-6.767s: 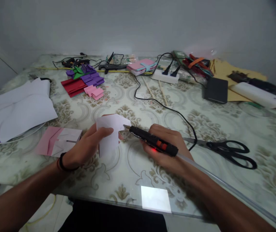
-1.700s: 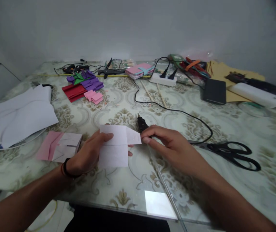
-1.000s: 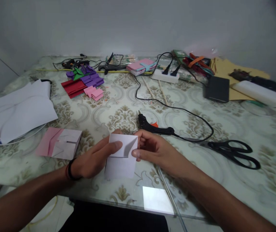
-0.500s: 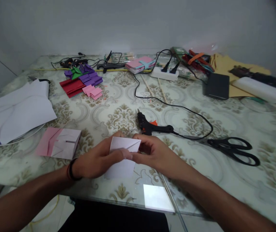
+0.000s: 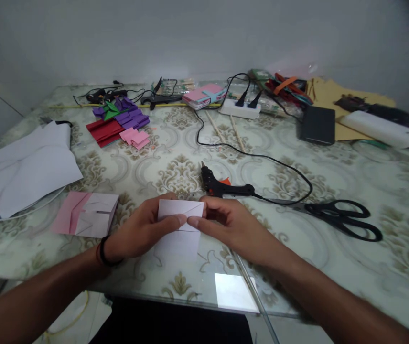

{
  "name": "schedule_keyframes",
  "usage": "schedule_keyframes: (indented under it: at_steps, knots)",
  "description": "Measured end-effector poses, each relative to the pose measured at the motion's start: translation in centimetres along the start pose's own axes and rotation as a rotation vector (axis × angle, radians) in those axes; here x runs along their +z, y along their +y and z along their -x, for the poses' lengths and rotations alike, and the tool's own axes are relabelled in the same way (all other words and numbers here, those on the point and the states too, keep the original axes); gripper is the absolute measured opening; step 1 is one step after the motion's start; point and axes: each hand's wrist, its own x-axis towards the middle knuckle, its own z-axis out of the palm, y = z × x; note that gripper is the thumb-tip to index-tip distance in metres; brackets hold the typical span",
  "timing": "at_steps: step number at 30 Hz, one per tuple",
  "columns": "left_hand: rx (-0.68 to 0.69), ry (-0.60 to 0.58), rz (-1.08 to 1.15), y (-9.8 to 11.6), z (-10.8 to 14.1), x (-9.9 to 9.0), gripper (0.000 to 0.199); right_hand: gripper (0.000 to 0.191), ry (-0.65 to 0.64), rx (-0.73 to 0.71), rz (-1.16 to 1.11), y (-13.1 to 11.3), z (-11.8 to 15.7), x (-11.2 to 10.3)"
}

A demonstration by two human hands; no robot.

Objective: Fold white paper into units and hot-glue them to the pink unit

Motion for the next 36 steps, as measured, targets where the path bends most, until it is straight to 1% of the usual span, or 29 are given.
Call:
schedule_keyframes:
  at_steps: [3, 8, 14, 18, 24, 29, 36]
  knots:
    - [0.004, -0.021, 0.011, 0.29, -0.20, -0.10, 0.028, 0.038, -0.032, 0.072, -0.065, -0.08, 0.01, -0.04]
    - [0.017, -0.032, -0.034, 0.56, -0.27, -0.13, 0.030, 0.037, -0.038, 0.090, -0.067, -0.32, 0.06, -0.03]
    - [0.045, -0.036, -0.078, -0.02, -0.29, -0.18, 0.034, 0.037, 0.012, 0.050, -0.077, -0.28, 0.17, 0.21]
    - [0.010, -0.029, -0.086, 0.12, -0.26, -0.15, 0.034, 0.036, 0.017, 0.012, -0.094, -0.29, 0.24, 0.15]
    - [-0.014, -0.015, -0.109, 0.44, -0.12, -0.20, 0.034, 0.037, 0.025, 0.014, -0.184, -0.39, 0.44, -0.08]
    - [-0.017, -0.018, -0.090, 0.37, -0.18, -0.20, 0.032, 0.038, 0.021, 0.001, -0.150, -0.16, 0.25, -0.41]
    - [-0.011, -0.009, -0.102, 0.28, -0.17, -0.27, 0.033, 0.037, 0.063, -0.033, -0.108, -0.19, 0.12, -0.48]
